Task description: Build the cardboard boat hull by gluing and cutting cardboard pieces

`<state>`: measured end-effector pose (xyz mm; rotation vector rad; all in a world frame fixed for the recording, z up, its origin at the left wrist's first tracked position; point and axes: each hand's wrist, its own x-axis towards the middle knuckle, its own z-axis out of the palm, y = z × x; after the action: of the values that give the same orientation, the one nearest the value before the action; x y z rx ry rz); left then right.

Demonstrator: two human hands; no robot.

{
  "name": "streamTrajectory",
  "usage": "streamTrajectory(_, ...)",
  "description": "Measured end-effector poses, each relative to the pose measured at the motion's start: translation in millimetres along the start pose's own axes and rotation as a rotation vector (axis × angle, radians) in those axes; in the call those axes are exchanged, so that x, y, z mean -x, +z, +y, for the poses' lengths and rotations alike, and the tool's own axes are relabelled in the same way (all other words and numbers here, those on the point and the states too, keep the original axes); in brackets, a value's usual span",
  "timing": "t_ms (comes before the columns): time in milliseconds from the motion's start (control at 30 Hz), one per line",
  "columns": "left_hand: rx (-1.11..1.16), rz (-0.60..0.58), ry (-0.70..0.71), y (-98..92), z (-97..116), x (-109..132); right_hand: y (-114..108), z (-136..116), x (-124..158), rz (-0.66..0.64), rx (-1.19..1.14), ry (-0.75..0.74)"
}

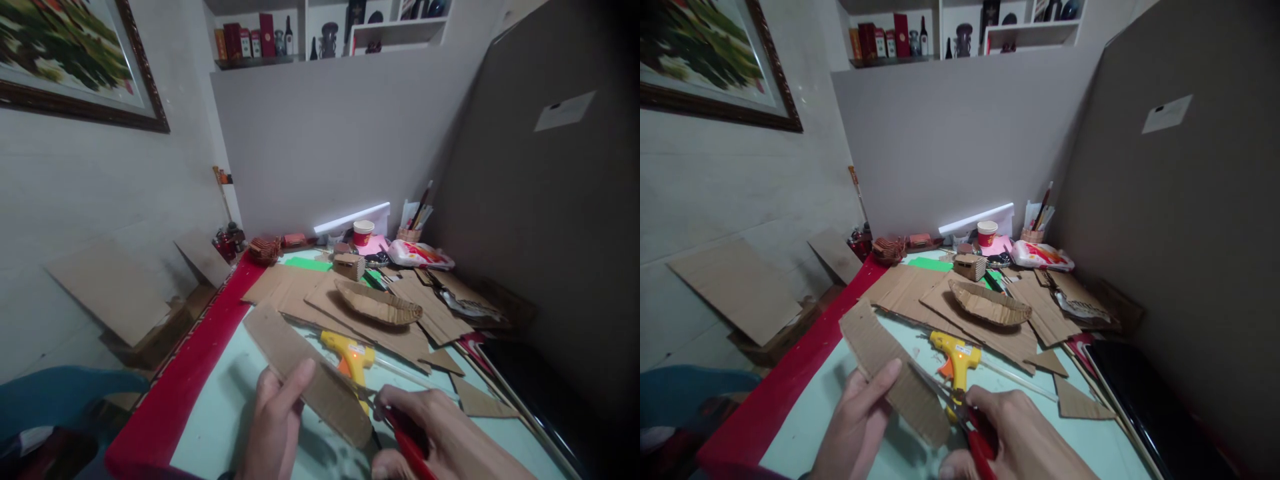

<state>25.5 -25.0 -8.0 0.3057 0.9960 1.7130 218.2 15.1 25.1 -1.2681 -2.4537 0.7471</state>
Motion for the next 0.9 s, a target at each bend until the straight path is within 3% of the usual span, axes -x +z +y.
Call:
streamTrajectory(233, 0.002, 0.004, 0.046, 8.4, -3, 7, -7, -10, -5, -0.005, -0.055, -0.033)
streamTrajectory(533, -0.002, 0.052, 0.016, 5.6, -6, 5, 2, -11, -2, -0.039, 0.024, -0.011)
streamTrajectory(900, 0.013, 0.001, 0.021, 8.1, -4, 8, -1, -19, -12, -0.085, 0.006, -0.034)
